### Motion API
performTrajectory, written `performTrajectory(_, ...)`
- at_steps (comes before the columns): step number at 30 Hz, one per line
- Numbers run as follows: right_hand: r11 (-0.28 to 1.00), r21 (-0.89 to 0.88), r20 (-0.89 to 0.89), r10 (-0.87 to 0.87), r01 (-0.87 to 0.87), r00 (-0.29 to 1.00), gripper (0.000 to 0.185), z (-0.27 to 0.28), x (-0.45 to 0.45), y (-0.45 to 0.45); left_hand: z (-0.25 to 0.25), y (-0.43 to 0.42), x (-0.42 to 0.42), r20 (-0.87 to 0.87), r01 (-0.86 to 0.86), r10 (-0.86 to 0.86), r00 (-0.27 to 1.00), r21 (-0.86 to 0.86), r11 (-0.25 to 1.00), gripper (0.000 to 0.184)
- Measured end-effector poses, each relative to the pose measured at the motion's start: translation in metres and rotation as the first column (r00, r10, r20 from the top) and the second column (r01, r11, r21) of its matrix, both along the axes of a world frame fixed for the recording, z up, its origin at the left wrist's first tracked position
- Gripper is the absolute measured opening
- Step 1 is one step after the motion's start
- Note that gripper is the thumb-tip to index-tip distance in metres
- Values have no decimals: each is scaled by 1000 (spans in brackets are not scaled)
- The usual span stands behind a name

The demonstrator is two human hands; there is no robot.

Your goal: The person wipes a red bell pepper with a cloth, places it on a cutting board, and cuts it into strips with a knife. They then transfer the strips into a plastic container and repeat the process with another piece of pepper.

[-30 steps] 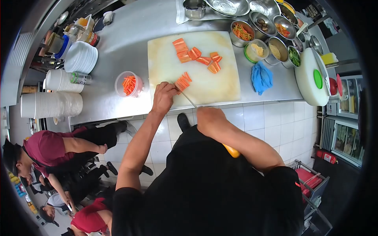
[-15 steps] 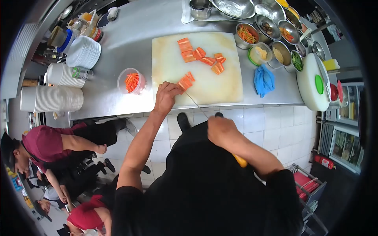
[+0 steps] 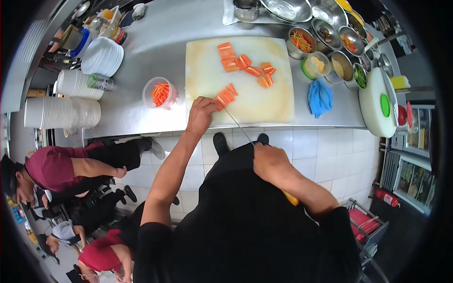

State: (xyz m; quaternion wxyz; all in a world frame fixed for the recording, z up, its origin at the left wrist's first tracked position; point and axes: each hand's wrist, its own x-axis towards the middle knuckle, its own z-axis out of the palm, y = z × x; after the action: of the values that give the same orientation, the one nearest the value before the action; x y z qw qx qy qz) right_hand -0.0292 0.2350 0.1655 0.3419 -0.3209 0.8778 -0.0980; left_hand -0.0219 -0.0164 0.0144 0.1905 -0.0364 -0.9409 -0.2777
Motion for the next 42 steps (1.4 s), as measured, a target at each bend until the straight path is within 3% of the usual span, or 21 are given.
performTrajectory(3, 991, 126, 109, -63, 49, 992, 17, 15, 3, 5, 2, 1, 4, 13, -17, 17, 1000, 25, 1000, 18)
performTrajectory(5, 998, -57, -11, -34, 33, 999, 17, 5, 1, -2, 1, 0, -1, 9, 0, 0, 1000, 27, 1000, 17)
performTrajectory(7, 993, -113, -81, 8, -17, 997, 16, -16, -6, -21, -5, -3, -1, -9, 6, -6, 1000, -40, 999, 15)
performTrajectory(11, 996, -75, -28, 41, -43, 999, 15, -34, -13, -33, 4, 0, 0, 5, 27, -27, 1000, 2, 1000, 13)
performTrajectory(13, 996, -92, -26, 16, -18, 1000, 16, -20, 3, -6, 1, 2, 3, -23, -4, 6, 1000, 61, 998, 12)
performTrajectory(16, 998, 36, 48, -53, 51, 997, 17, 2, 9, 6, 0, 2, 5, -53, -13, 17, 998, 84, 996, 12)
performTrajectory(20, 997, -72, -13, -20, 20, 1000, 17, -9, 4, -6, 2, 4, 3, -53, -6, 11, 999, 94, 996, 11)
performTrajectory(22, 993, -116, -37, -5, 0, 999, 17, -26, -5, -26, 0, 0, 4, -28, 12, -11, 1000, 18, 1000, 11)
performTrajectory(24, 999, -30, -37, 29, -31, 999, 15, -34, -12, -42, -1, 1, 6, -35, 15, -14, 999, 17, 1000, 11)
performTrajectory(29, 999, -32, -17, 9, -9, 1000, 15, 1, 8, 2, 0, 2, 5, -76, 1, 5, 997, 78, 997, 12)
performTrajectory(31, 996, 89, 28, -24, 22, 999, 17, 7, 14, 9, 2, 3, 9, -62, 10, -5, 998, 79, 997, 16)
performTrajectory(37, 990, -139, -94, -3, -10, 996, 14, -30, -3, -28, -1, 2, 9, -59, 14, -11, 998, 46, 999, 14)
performTrajectory(42, 1000, 10, 6, -29, 29, 1000, 14, -14, 13, -5, -6, 3, 12, -83, 0, 8, 997, 87, 996, 14)
